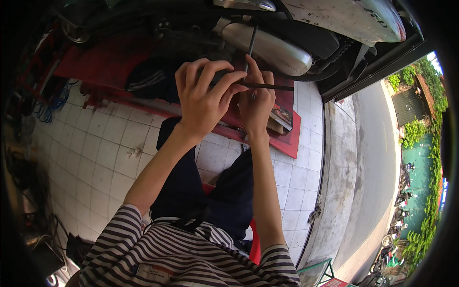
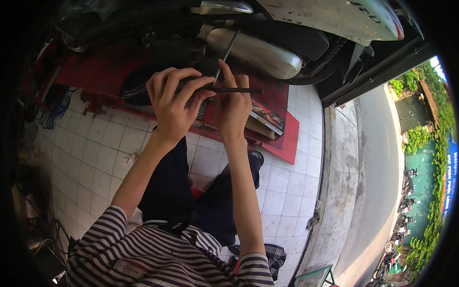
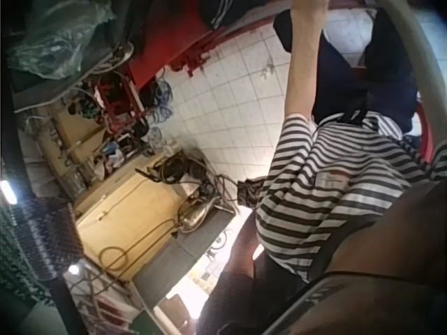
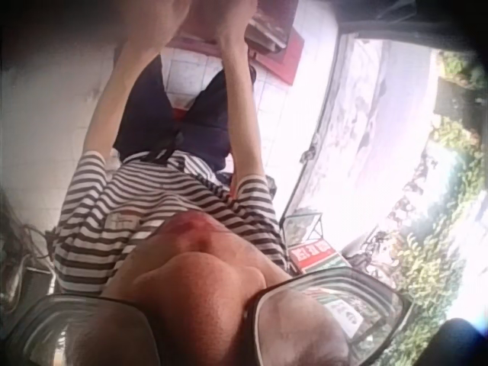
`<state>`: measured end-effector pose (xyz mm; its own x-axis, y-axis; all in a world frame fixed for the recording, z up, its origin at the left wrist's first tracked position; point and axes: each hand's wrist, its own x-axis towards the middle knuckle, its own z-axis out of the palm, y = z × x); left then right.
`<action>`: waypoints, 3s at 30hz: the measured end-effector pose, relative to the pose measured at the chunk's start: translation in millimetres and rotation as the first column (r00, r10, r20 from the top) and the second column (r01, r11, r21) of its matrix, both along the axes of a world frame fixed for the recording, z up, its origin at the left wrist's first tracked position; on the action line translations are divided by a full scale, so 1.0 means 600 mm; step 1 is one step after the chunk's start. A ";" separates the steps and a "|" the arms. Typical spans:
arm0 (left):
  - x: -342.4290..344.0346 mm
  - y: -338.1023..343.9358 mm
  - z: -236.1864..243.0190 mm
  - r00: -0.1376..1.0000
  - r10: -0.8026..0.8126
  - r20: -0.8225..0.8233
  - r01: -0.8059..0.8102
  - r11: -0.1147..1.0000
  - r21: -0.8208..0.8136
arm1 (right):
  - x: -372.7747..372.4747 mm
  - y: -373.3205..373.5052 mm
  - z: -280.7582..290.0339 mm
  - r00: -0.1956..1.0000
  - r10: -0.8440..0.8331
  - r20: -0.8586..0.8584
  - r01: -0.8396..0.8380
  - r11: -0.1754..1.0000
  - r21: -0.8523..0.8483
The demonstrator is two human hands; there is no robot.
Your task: The person uses a T-handle socket wrench to unscrew several bolts from the side panel of a scooter while sitting on a chair.
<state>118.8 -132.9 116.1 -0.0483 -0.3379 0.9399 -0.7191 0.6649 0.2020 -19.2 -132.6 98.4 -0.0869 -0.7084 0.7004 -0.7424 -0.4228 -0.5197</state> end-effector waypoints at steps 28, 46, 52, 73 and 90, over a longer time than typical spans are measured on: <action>0.016 -0.062 -0.053 0.231 -0.024 -0.973 0.937 0.276 0.215 | -0.029 0.088 0.042 0.890 -0.296 -0.346 0.236 0.950 -0.206; -0.042 -0.158 -0.034 0.284 -0.020 -0.959 0.945 -0.166 0.283 | 0.050 0.096 0.025 0.984 -0.148 -0.101 0.150 0.989 0.010; -0.032 -0.181 -0.013 0.310 -0.179 -0.934 0.858 -0.370 0.356 | 0.026 0.096 0.035 0.966 0.041 0.253 -0.117 0.949 0.293; -0.054 -0.185 -0.028 0.197 -0.032 -0.980 0.877 -0.441 0.190 | -0.006 0.116 0.067 0.911 -0.334 -0.240 0.362 0.929 0.081; -0.071 -0.193 -0.008 0.133 -0.089 -0.987 0.886 -0.436 0.159 | 0.044 0.119 0.072 0.990 0.128 0.057 -0.139 0.847 0.514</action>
